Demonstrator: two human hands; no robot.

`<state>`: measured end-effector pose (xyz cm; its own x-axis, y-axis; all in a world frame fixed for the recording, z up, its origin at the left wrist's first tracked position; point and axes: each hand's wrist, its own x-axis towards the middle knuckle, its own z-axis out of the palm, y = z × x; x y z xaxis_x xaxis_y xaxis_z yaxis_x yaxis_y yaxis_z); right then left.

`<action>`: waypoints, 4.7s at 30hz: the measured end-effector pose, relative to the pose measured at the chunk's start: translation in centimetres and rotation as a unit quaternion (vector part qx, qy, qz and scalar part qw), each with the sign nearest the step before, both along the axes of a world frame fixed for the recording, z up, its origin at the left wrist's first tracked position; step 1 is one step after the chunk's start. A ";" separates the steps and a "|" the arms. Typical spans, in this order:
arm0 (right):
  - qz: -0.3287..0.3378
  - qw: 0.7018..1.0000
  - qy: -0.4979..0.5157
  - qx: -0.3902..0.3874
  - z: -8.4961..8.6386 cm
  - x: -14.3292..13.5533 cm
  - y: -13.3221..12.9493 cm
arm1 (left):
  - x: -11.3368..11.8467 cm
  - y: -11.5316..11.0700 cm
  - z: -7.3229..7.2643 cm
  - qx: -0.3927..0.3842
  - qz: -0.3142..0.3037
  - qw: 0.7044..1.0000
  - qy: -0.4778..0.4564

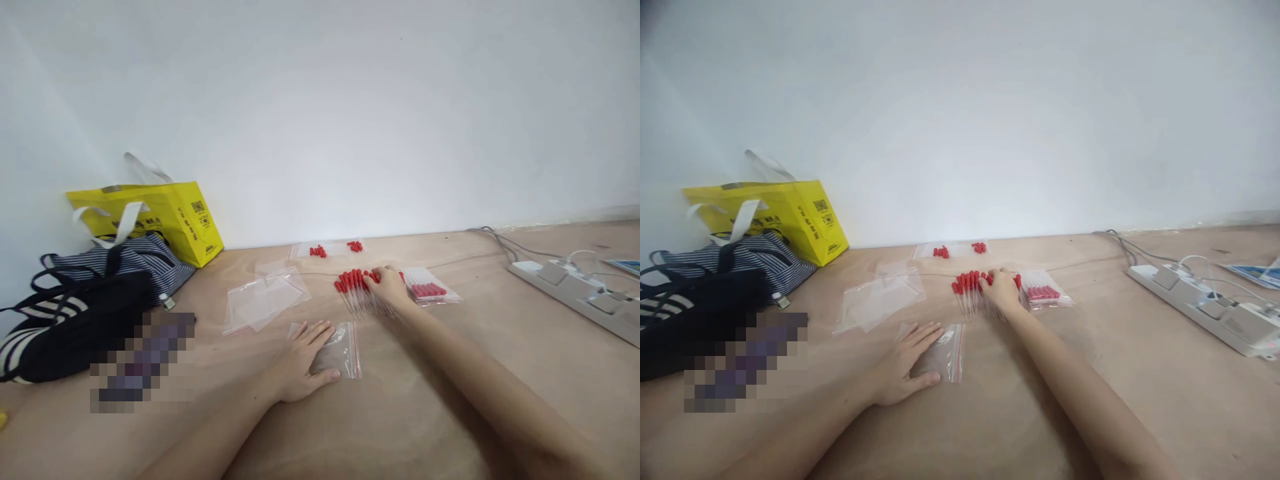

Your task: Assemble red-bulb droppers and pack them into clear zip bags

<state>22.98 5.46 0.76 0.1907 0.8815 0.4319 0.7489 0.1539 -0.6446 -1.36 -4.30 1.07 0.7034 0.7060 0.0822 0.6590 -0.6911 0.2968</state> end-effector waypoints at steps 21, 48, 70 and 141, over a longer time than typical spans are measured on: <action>0.076 0.915 0.393 0.055 -0.7 0.5 -5.9 | 0.8 -0.4 -0.1 -0.027 0.055 0.998 0.022; 0.293 0.955 -0.015 -0.052 -1.6 -2.1 -9.8 | -0.4 -0.3 0.1 0.020 0.028 0.999 0.006; 0.018 0.994 -0.051 -0.095 0.7 -0.9 2.4 | -1.7 -0.3 1.3 -0.034 -0.009 0.998 0.056; 0.034 0.965 0.258 -0.007 -0.4 2.6 -1.6 | -1.5 -0.1 0.9 -0.030 0.002 0.999 0.028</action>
<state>25.54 3.82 0.40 0.3190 0.9045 0.2832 0.3154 0.1804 -0.9316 -2.83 -4.41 1.95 0.7026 0.7116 0.0004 0.6789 -0.6705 0.2994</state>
